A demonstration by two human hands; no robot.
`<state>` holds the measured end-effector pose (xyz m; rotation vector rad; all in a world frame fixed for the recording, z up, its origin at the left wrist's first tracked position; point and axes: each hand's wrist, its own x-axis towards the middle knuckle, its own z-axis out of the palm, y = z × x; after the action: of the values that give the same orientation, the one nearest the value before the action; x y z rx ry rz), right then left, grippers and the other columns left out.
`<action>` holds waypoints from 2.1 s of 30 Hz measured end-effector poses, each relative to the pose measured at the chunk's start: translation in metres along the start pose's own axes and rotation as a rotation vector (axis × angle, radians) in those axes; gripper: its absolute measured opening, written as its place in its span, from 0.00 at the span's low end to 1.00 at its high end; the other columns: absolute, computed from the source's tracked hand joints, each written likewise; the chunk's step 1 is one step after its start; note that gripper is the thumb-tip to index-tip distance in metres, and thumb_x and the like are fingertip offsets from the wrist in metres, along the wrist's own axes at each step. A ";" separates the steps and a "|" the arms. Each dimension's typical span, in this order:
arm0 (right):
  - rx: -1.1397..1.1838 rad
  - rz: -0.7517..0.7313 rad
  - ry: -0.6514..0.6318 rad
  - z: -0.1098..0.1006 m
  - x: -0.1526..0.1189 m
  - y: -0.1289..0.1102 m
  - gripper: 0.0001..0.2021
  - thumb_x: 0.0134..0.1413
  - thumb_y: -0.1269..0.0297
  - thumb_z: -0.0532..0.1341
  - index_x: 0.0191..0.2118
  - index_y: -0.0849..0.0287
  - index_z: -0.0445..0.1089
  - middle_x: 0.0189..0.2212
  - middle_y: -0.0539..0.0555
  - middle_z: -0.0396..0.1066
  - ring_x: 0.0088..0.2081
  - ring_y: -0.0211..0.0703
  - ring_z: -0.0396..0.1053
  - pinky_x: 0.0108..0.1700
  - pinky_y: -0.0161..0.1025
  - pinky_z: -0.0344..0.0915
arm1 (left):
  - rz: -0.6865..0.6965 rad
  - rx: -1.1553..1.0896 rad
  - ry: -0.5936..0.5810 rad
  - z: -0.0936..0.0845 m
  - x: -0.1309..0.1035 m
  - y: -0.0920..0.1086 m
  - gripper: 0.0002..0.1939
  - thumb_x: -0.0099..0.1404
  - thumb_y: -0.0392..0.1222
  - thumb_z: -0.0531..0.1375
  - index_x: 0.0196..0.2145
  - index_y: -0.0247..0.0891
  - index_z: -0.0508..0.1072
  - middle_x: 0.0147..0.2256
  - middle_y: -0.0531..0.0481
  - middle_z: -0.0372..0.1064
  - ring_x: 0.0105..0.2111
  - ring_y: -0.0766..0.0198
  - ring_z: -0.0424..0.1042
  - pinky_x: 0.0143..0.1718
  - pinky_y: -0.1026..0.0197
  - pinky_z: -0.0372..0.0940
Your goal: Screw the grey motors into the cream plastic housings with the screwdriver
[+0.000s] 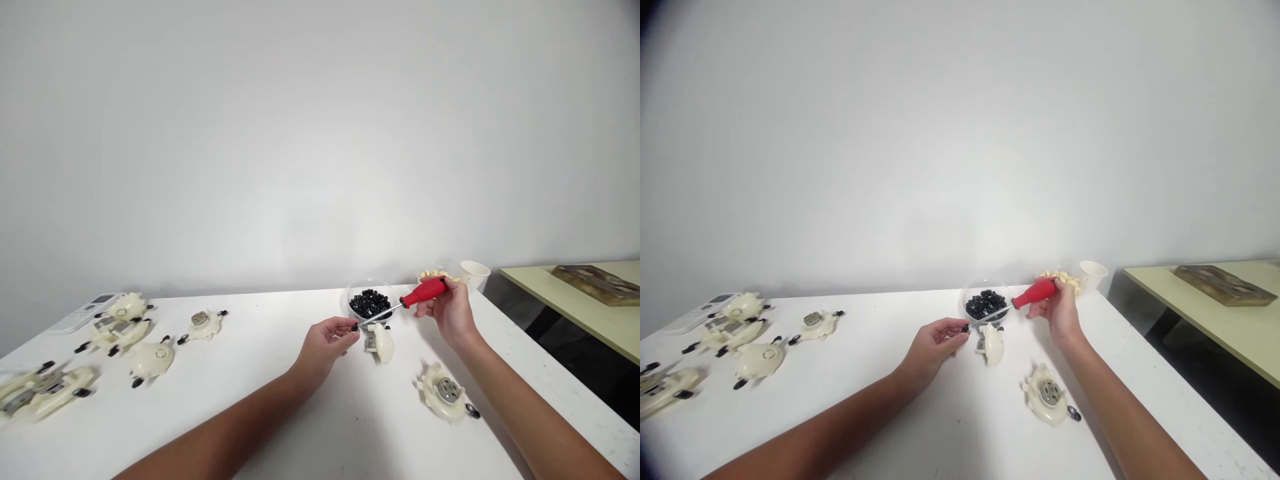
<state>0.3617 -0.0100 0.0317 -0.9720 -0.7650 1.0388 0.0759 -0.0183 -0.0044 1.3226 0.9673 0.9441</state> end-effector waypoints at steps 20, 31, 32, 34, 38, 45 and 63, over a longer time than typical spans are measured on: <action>-0.063 -0.100 0.034 -0.003 0.000 0.003 0.20 0.62 0.43 0.55 0.40 0.55 0.71 0.24 0.52 0.75 0.19 0.48 0.72 0.22 0.43 0.69 | -0.005 -0.052 0.032 -0.001 0.001 0.003 0.22 0.59 0.52 0.72 0.48 0.38 0.83 0.38 0.45 0.79 0.33 0.64 0.69 0.35 0.61 0.65; -0.066 -0.169 -0.006 -0.001 -0.002 -0.001 0.20 0.61 0.47 0.57 0.48 0.56 0.74 0.25 0.53 0.75 0.24 0.47 0.73 0.23 0.40 0.68 | -0.020 -0.037 0.040 0.001 -0.001 0.006 0.22 0.58 0.52 0.73 0.47 0.37 0.83 0.38 0.44 0.79 0.32 0.63 0.69 0.35 0.60 0.65; -0.031 -0.156 -0.022 -0.001 -0.002 -0.001 0.20 0.60 0.48 0.57 0.49 0.57 0.74 0.29 0.55 0.77 0.27 0.49 0.75 0.23 0.41 0.69 | -0.023 -0.036 0.041 0.001 -0.001 0.006 0.22 0.58 0.52 0.73 0.47 0.38 0.83 0.38 0.44 0.79 0.33 0.63 0.69 0.35 0.60 0.65; -0.003 -0.131 -0.025 -0.001 -0.001 -0.001 0.19 0.59 0.51 0.57 0.47 0.58 0.75 0.34 0.57 0.79 0.29 0.49 0.75 0.24 0.41 0.70 | -0.022 -0.033 0.044 0.000 -0.001 0.006 0.23 0.58 0.53 0.73 0.47 0.38 0.83 0.39 0.44 0.79 0.33 0.63 0.70 0.35 0.60 0.66; -0.066 -0.135 0.049 -0.002 0.002 0.001 0.13 0.60 0.52 0.63 0.35 0.57 0.73 0.23 0.50 0.72 0.21 0.43 0.69 0.23 0.39 0.68 | -0.014 -0.030 0.050 0.000 0.000 0.004 0.23 0.58 0.53 0.73 0.47 0.38 0.83 0.39 0.43 0.79 0.33 0.62 0.70 0.35 0.60 0.66; -0.070 -0.056 0.058 0.000 0.002 0.007 0.16 0.61 0.48 0.59 0.43 0.55 0.72 0.31 0.55 0.79 0.29 0.50 0.76 0.22 0.40 0.71 | -0.008 -0.025 0.039 0.000 0.001 0.001 0.24 0.57 0.54 0.73 0.47 0.37 0.83 0.37 0.44 0.79 0.32 0.62 0.70 0.35 0.59 0.66; 0.006 -0.046 0.013 -0.001 0.003 0.009 0.19 0.62 0.45 0.57 0.41 0.56 0.74 0.34 0.58 0.80 0.35 0.54 0.79 0.23 0.41 0.72 | -0.010 -0.014 0.037 0.000 -0.001 0.003 0.23 0.58 0.53 0.73 0.47 0.38 0.83 0.37 0.44 0.78 0.32 0.63 0.69 0.36 0.60 0.65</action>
<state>0.3606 -0.0053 0.0229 -0.9512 -0.7694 0.9937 0.0757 -0.0195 -0.0018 1.2913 0.9931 0.9685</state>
